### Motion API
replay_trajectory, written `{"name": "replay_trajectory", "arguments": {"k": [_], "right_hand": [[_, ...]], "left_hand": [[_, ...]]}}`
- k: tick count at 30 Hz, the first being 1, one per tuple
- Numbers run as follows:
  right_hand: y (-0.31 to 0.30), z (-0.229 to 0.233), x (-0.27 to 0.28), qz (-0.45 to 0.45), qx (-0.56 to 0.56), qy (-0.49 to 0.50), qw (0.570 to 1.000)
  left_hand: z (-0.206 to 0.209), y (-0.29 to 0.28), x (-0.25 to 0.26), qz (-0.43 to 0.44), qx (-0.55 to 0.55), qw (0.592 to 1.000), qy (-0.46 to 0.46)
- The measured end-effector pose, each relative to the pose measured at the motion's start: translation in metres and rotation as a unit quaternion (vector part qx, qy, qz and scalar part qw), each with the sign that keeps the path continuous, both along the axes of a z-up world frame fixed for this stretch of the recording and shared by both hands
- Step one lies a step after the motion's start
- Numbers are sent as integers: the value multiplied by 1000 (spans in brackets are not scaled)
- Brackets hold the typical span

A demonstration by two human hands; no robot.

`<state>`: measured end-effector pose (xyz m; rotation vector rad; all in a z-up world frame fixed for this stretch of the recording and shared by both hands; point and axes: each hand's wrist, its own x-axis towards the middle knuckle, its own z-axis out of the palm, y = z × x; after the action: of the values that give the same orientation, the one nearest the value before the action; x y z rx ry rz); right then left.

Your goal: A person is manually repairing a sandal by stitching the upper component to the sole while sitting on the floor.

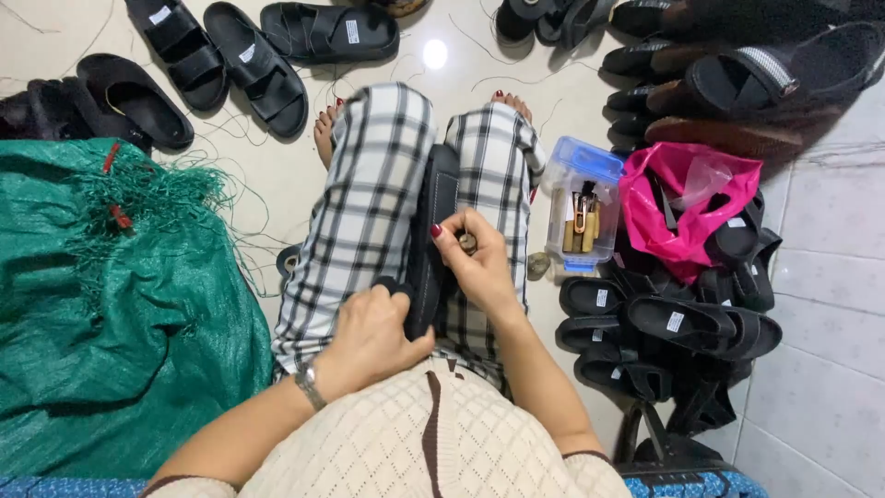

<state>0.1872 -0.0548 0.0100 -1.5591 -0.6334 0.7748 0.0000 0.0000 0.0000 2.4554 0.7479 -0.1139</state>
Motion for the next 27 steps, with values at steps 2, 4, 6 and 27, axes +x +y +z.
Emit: {"name": "replay_trajectory", "arguments": {"k": [2,4,6,27], "right_hand": [[0,5,-6,3,0,-4,1000],[-1,7,-10,14,8,-10,1000],[-7,7,-9,13,7,53,998],[-42,74,50,352,-174,-441,807]], "left_hand": [[0,1,-6,-4,-1,1000,-1],[2,1,-12,0,6,1000,-4],[4,-1,-13,4,8,1000,-24],[51,123,34,-105,-34,992,-60]]}}
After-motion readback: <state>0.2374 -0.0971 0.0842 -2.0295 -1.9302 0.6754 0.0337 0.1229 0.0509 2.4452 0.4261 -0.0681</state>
